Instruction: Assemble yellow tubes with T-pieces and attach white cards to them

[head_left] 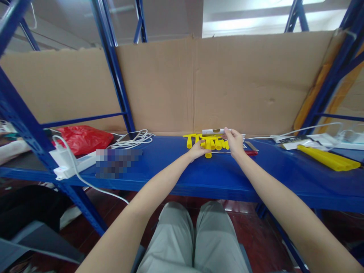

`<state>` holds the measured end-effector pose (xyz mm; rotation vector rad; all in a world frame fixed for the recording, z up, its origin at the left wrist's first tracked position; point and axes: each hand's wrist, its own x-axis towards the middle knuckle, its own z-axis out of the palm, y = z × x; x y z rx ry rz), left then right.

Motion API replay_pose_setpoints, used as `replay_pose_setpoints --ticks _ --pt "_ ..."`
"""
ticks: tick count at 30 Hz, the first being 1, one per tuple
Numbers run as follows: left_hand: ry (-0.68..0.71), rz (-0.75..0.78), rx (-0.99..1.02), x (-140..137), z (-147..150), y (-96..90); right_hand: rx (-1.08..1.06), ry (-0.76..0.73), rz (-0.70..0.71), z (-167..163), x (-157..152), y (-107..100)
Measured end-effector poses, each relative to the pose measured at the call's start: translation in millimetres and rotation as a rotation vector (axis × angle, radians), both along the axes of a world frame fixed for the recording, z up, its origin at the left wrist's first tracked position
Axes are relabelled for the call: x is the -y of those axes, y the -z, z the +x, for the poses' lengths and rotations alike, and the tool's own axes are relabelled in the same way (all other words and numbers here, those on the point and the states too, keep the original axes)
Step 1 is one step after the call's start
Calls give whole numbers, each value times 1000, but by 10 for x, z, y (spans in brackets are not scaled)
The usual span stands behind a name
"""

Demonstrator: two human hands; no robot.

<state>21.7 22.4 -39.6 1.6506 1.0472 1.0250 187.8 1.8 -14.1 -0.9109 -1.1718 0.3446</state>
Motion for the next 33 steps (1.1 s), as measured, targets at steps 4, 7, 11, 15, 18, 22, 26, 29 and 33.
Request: replay_pose_setpoints --ticks 4,7,11,15,18,22,26,29,33 --pt "-111 48 -92 -34 12 4 -15 -6 -6 -1 -2 2" --pt "-124 68 -64 -87 14 31 -27 -15 -4 0 0 -1" --pt "-84 61 6 -114 10 34 -27 -18 -10 4 -1 -1" --pt "-64 6 70 -74 24 -31 -11 -6 19 9 -7 -4" --pt "-88 -44 228 -37 25 -120 -28 12 63 15 -14 -10" --pt "-100 -103 436 1 -33 -254 -64 32 113 28 -20 -18" --pt "-114 -109 601 12 -105 -337 -96 56 132 52 -34 -14" --pt "-77 -53 639 6 -138 -357 -147 34 116 70 -62 -7" --pt "-79 -56 630 18 -163 -373 -203 -44 49 73 -95 -1"
